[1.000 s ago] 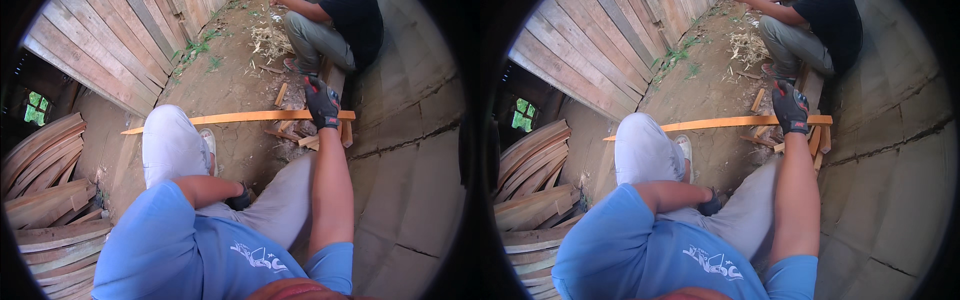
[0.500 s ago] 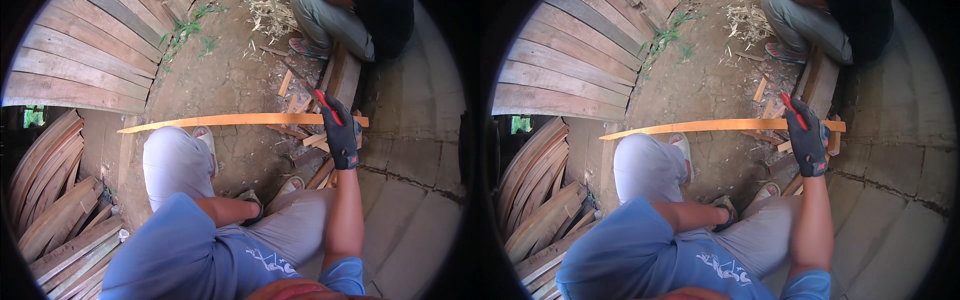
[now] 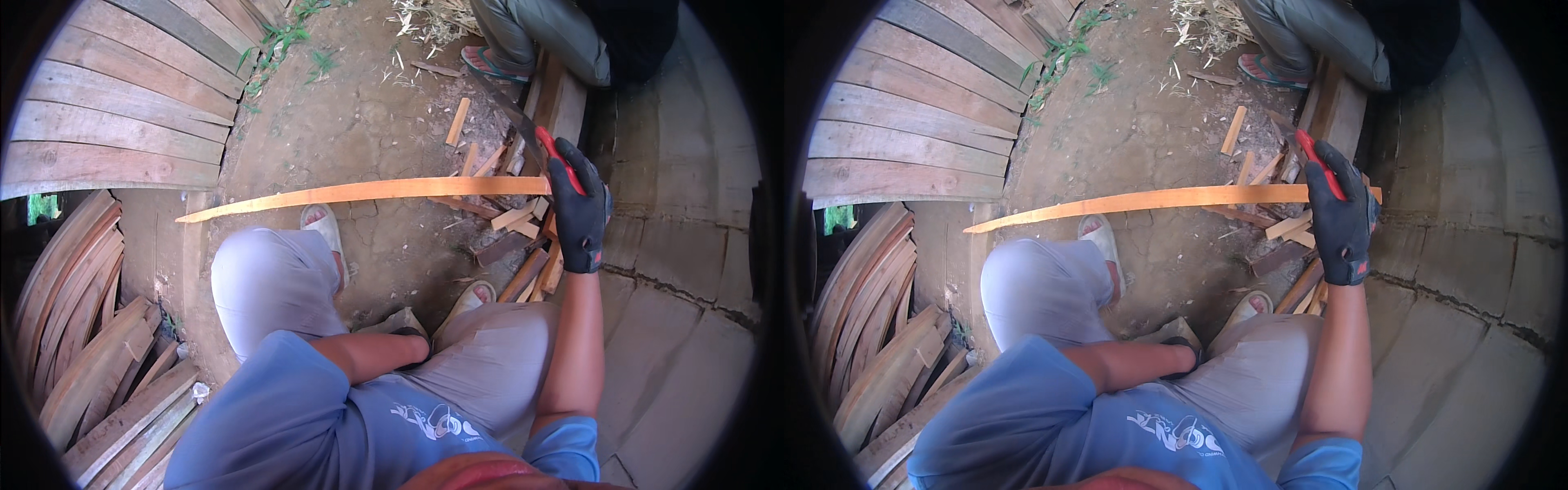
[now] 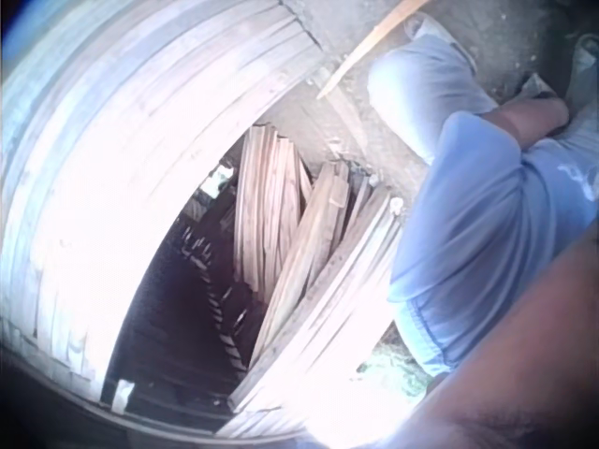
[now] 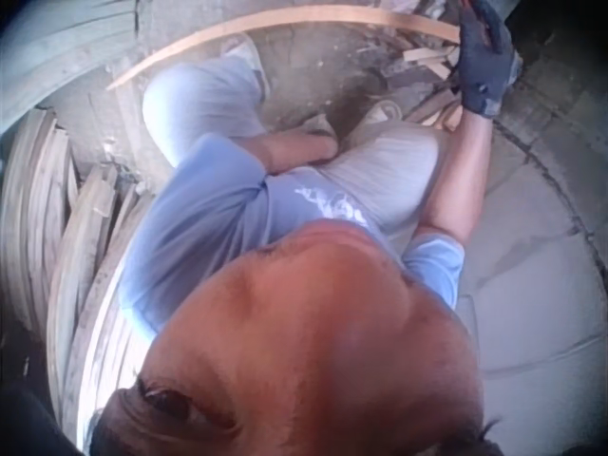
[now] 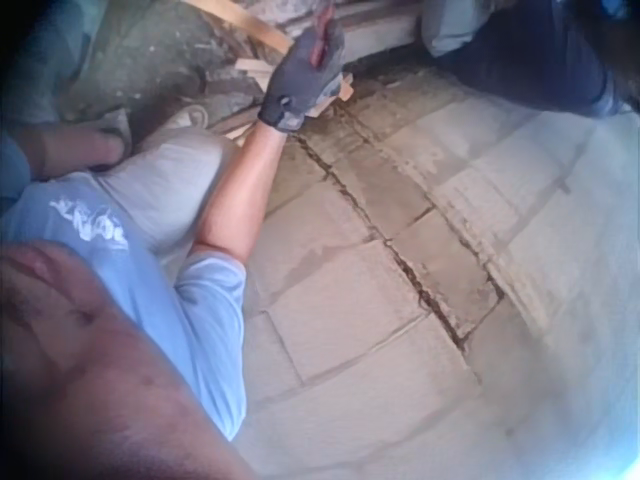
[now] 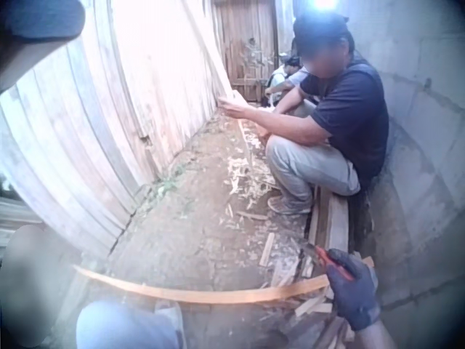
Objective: The person uses a hand saw to cut a thin wooden strip into smaller pieces while seated on the ground. The cut pieces fall onto the dirt surface near a wooden fence and a concrete wall.
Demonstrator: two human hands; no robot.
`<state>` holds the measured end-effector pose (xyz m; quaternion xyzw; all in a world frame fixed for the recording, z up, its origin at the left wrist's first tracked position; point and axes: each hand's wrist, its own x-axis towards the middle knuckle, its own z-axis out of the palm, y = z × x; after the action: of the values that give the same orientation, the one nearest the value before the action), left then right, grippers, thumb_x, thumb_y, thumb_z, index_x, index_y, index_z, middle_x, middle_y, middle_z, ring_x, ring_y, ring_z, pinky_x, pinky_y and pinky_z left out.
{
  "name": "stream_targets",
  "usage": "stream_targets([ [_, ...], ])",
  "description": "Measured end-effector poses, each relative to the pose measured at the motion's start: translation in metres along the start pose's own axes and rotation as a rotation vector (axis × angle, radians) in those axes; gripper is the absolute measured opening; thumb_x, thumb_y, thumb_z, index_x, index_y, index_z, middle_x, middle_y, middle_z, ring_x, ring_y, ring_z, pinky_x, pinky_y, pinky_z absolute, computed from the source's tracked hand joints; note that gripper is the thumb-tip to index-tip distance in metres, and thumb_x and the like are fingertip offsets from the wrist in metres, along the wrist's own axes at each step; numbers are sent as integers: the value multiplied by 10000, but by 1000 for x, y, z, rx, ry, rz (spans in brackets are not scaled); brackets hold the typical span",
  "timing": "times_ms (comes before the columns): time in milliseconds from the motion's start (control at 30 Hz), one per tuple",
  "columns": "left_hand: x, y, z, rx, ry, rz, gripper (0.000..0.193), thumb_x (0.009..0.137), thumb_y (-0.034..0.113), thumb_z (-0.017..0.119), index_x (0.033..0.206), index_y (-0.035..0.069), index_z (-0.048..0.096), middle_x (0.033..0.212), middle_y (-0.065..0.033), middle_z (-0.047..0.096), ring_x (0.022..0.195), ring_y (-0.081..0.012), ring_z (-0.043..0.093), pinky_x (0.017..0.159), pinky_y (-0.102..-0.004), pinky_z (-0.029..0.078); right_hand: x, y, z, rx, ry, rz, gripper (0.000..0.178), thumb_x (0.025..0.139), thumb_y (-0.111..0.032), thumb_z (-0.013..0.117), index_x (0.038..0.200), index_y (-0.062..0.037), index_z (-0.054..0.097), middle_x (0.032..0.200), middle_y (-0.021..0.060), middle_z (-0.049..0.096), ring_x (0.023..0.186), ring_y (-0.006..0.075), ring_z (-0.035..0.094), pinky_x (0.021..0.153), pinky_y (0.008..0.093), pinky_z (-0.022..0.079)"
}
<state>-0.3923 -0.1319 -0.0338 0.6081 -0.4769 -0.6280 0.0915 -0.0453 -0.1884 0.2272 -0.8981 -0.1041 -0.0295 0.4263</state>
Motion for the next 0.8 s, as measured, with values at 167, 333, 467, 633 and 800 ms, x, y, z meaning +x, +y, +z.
stream_targets([
  [167, -8, -8, 13, 34, -19, -27, 713, 739, 554, 864, 1278, 95, 784, 1156, -112, 813, 1065, -288, 767, 964, -450, 596, -16, -11, -9, 27, 42, 2, 374, 990, -244, 757, 1314, -58, 762, 1239, 134, 774, 1150, 231, 731, 1014, 361, 545],
  [333, -23, -14, 12, 68, -31, -72, 741, 720, 564, 877, 1289, 98, 780, 1159, -108, 813, 1070, -285, 765, 969, -447, 594, -29, -18, -29, 30, 124, 40, 378, 986, -258, 745, 1311, -64, 766, 1247, 124, 776, 1162, 229, 730, 1020, 371, 542],
  [467, -22, -5, 17, 83, -39, -100, 764, 705, 571, 888, 1297, 101, 778, 1162, -105, 813, 1075, -282, 764, 972, -445, 593, -41, -16, -40, 82, 203, 55, 364, 984, -257, 742, 1307, -93, 775, 1242, 120, 781, 1150, 224, 731, 1013, 371, 542],
  [633, -13, -3, 21, 132, -73, -133, 794, 686, 581, 900, 1308, 105, 775, 1165, -102, 813, 1080, -279, 763, 976, -442, 591, -42, -7, -51, 111, 239, 86, 360, 984, -263, 752, 1310, -112, 779, 1181, 102, 798, 1078, 179, 731, 963, 345, 548],
  [800, -66, -32, -32, -152, -148, -175, 698, 716, 582, 896, 1188, 77, 804, 1077, -122, 809, 974, -277, 771, 902, -435, 607, -39, 31, -64, 104, 132, 85, 356, 1005, -254, 747, 1330, -110, 774, 1114, 46, 792, 855, 82, 671, 742, 267, 542],
])
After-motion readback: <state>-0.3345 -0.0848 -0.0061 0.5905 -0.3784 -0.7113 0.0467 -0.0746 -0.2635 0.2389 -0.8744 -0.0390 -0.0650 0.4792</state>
